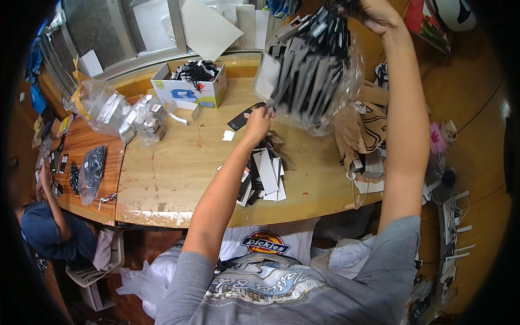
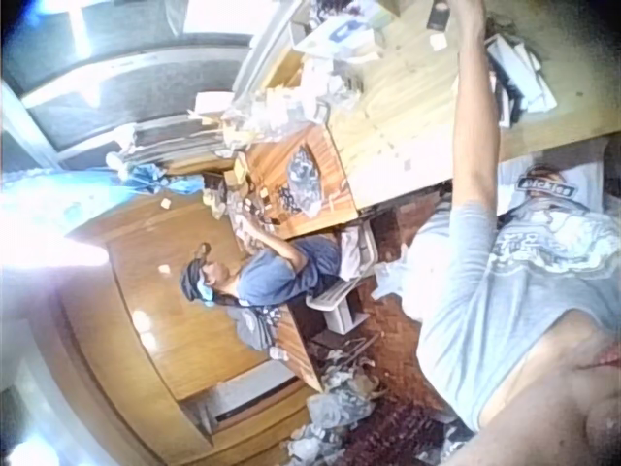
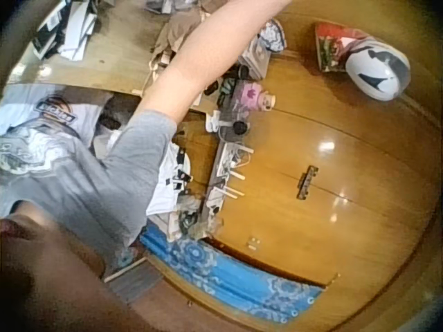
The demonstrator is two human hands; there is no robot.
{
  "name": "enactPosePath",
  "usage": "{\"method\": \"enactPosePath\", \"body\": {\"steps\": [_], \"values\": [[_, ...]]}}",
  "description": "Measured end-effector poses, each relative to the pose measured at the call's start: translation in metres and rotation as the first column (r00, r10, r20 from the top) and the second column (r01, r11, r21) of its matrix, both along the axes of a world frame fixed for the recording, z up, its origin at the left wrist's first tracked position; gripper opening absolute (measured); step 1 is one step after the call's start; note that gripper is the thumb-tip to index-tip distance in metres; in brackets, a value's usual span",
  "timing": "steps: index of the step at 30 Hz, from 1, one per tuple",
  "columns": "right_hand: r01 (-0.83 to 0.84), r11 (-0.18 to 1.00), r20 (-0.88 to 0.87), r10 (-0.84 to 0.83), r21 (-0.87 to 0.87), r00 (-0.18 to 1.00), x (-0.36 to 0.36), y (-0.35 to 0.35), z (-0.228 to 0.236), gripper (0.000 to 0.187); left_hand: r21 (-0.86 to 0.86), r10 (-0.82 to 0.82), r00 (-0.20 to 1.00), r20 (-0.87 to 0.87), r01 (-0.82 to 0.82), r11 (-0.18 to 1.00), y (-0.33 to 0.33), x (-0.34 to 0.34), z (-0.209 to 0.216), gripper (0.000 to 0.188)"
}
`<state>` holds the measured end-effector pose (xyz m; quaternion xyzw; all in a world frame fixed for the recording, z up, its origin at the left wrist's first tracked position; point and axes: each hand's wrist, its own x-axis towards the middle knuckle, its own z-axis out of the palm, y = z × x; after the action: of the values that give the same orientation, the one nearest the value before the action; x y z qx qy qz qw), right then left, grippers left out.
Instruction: The person sits at a cluttered table and organizes a large pile of black and white product tags. They pick up tags, separate them, and place them into a clear plastic bag, then transfer the bag into a cardboard box.
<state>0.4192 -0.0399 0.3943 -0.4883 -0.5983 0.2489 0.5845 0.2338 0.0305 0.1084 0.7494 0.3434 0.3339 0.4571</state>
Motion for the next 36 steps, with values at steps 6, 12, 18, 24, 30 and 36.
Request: {"method": "enactPosePath", "body": {"steps": [6, 12, 18, 24, 30, 36], "values": [[0.005, 0.855, -0.492, 0.293, 0.519, 0.820, 0.077, 0.020, 0.022, 0.004, 0.024, -0.085, 0.996, 0.010, 0.085, 0.996, 0.004, 0.012, -0.019, 0.027], [0.249, 0.921, -0.199, -0.195, 0.300, 0.960, 0.049, 0.008, 0.031, 0.004, -0.400, 0.232, 0.909, 0.346, -0.081, 0.913, 0.011, -0.029, -0.017, 0.022], [0.144, 0.978, 0.015, -0.148, 0.148, 0.989, -0.006, -0.003, -0.013, 0.008, -0.367, 0.103, 0.767, 0.634, 0.181, 0.912, 0.005, -0.094, 0.048, 0.020], [-0.141, 0.990, 0.515, 0.134, -0.027, 0.847, -0.041, 0.003, -0.060, 0.015, -0.140, -0.131, 0.917, 0.377, 0.196, 0.971, -0.011, -0.098, 0.087, 0.023], [-0.390, 0.921, 0.068, 0.389, 0.011, 0.919, -0.049, -0.009, -0.094, 0.014, 0.220, -0.244, 0.944, 0.223, 0.195, 0.956, 0.014, -0.056, 0.001, 0.018], [-0.244, 0.916, -0.263, 0.332, 0.318, 0.906, -0.028, -0.024, -0.044, 0.019, -0.194, -0.311, 0.938, 0.154, 0.338, 0.921, 0.020, -0.035, -0.071, 0.026]]}}
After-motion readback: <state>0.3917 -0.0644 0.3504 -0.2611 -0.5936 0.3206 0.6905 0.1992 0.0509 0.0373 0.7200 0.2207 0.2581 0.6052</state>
